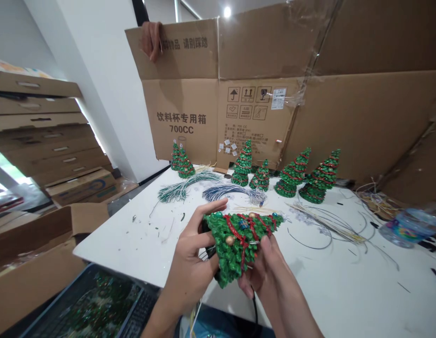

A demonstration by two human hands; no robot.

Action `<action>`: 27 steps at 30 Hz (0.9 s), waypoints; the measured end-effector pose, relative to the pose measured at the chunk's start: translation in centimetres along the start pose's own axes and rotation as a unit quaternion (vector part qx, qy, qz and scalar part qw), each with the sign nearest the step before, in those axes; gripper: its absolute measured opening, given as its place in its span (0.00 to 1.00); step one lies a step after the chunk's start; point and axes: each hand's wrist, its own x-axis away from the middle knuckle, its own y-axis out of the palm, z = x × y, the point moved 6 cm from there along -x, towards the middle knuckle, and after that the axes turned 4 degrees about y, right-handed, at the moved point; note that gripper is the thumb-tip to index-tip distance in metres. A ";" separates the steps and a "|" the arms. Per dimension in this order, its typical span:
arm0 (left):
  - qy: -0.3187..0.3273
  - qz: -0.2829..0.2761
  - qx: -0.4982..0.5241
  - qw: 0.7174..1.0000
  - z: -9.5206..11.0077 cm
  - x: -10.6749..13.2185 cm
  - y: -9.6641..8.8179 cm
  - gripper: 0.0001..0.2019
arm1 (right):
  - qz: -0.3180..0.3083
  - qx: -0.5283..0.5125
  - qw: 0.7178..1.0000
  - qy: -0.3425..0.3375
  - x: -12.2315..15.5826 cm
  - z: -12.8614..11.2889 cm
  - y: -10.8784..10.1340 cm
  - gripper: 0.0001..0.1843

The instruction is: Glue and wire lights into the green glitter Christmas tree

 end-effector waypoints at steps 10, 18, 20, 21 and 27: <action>0.073 0.022 -0.008 0.997 0.9 0.1 0.3 0.07 | -0.008 0.024 1.000 0.010 0.8 -0.7 0.1 0.57; 0.091 0.005 -0.027 0.995 1.0 0.0 0.1 0.08 | 0.016 0.032 0.999 0.026 0.9 -0.8 -0.2 0.58; 0.093 0.000 -0.026 0.995 1.0 -0.1 0.1 0.08 | 0.012 0.029 0.999 0.028 0.9 -0.8 -0.1 0.57; 0.095 -0.003 -0.025 0.995 0.9 -0.1 0.1 0.08 | 0.012 0.028 0.999 0.028 0.9 -0.8 -0.1 0.57; 0.082 -0.020 -0.023 0.996 0.7 0.2 0.3 0.08 | -0.006 0.038 0.999 0.027 0.7 -0.8 -0.3 0.58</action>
